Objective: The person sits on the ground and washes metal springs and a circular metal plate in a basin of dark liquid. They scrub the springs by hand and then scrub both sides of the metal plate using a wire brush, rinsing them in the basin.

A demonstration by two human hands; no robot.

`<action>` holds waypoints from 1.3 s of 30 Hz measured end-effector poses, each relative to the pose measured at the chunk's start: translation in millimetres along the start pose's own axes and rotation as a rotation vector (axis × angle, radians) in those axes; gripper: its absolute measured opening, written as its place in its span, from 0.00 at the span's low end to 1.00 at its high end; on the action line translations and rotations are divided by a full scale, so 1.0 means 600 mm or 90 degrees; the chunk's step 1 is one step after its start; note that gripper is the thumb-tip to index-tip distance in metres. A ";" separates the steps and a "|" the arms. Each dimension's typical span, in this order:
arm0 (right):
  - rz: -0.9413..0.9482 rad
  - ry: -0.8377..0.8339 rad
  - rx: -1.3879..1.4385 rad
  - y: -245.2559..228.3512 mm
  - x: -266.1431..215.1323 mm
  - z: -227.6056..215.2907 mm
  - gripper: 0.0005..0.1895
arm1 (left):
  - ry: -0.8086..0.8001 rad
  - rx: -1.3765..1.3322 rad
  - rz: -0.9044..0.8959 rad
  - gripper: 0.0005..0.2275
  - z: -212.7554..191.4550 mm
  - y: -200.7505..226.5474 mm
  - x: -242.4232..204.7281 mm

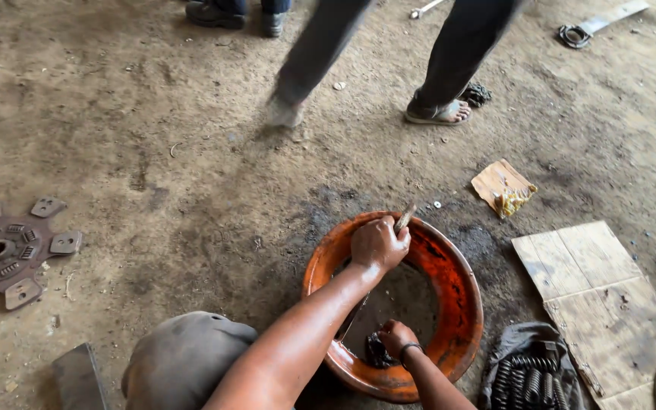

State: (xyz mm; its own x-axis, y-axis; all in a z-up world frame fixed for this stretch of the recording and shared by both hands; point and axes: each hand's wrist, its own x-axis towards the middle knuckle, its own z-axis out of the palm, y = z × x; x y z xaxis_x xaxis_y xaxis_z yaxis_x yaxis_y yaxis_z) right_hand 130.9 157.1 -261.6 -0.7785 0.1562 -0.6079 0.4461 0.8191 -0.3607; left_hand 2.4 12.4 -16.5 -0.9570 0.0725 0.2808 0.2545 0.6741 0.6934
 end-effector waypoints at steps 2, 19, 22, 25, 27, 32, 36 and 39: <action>-0.012 0.005 0.007 -0.001 0.002 0.007 0.18 | -0.012 -0.002 -0.004 0.16 -0.004 -0.001 -0.002; 0.013 -0.010 0.029 -0.051 -0.059 -0.017 0.19 | -0.063 0.008 -0.022 0.16 -0.050 0.008 0.005; 0.015 -0.022 0.016 -0.065 -0.074 -0.028 0.18 | -0.107 0.021 -0.059 0.17 -0.054 0.010 0.005; 0.035 -0.038 0.005 -0.073 -0.083 -0.033 0.18 | -0.114 0.018 -0.058 0.17 -0.055 0.013 0.007; 0.040 -0.041 0.007 -0.077 -0.083 -0.035 0.19 | -0.137 0.018 -0.075 0.17 -0.056 0.013 0.009; 0.029 -0.047 -0.003 -0.073 -0.080 -0.031 0.19 | -0.136 0.019 -0.072 0.16 -0.056 0.010 0.010; 0.014 -0.030 0.007 -0.071 -0.079 -0.028 0.19 | -0.137 0.029 -0.080 0.15 -0.055 0.010 0.010; 0.018 -0.033 0.000 -0.072 -0.081 -0.029 0.18 | -0.139 0.031 -0.087 0.15 -0.053 0.010 0.009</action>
State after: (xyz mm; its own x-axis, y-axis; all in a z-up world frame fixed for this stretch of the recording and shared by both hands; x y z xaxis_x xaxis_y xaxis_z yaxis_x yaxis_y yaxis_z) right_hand 141.9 123.7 -204.4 -0.7414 0.1500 -0.6541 0.4674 0.8149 -0.3429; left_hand 3.2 -6.5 10.0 -0.9908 0.1312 0.0327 0.1182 0.7229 0.6808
